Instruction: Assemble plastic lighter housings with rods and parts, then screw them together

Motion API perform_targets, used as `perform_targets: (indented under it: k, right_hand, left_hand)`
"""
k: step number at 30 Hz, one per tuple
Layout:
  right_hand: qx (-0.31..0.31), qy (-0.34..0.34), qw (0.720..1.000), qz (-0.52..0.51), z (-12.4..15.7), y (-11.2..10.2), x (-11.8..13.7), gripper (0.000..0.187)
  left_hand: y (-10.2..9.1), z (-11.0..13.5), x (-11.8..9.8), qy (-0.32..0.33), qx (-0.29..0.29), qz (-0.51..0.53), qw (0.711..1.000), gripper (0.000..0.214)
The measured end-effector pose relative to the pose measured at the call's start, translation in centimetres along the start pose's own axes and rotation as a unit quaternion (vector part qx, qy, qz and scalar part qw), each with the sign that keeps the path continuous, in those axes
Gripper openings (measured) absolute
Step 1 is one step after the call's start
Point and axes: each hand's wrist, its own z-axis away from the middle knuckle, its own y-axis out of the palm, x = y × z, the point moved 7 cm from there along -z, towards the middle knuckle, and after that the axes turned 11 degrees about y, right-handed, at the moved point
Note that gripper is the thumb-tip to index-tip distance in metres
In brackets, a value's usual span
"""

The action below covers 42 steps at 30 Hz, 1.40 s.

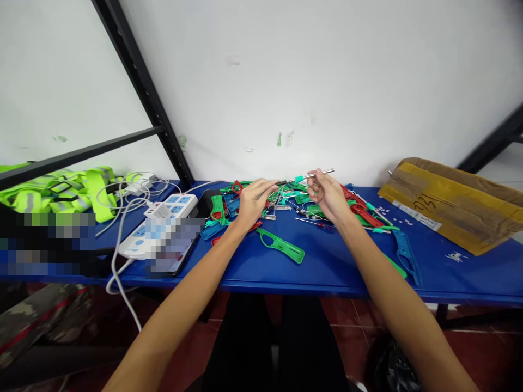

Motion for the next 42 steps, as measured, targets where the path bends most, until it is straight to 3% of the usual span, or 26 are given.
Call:
perform_targets:
  k: [8, 15, 18, 23, 33, 42]
  right_hand:
    - [0.017, 0.0, 1.0, 0.011, 0.5, 1.5, -0.6, 0.057]
    - [0.0, 0.001, 1.0, 0.016, 0.5, 2.0, -1.2, 0.061]
    - [-0.007, -0.01, 1.0, 0.016, 0.3, 1.7, -0.8, 0.06]
    - [-0.01, -0.025, 1.0, 0.005, 0.3, 1.2, -0.1, 0.06]
    - [-0.03, -0.038, 0.999, 0.025, 0.4, 0.9, 0.2, 0.054]
    - [-0.032, -0.039, 0.998, 0.035, 0.4, 0.6, 0.5, 0.047]
  left_hand:
    - [0.7, 0.5, -0.1, 0.004, 0.019, -0.017, 1.0, 0.026]
    - [1.2, 0.2, -0.2, -0.032, 0.035, -0.037, 0.998, 0.029]
    - [1.5, 0.3, 0.2, -0.09, 0.049, 0.023, 0.995, 0.039]
    - [3.0, 1.9, 1.7, -0.231, 0.083, 0.143, 0.959, 0.049]
    - [1.8, 0.8, 1.3, -0.21, 0.018, 0.122, 0.97, 0.033]
    - [2.7, 0.9, 1.5, -0.271, 0.012, 0.314, 0.91, 0.041]
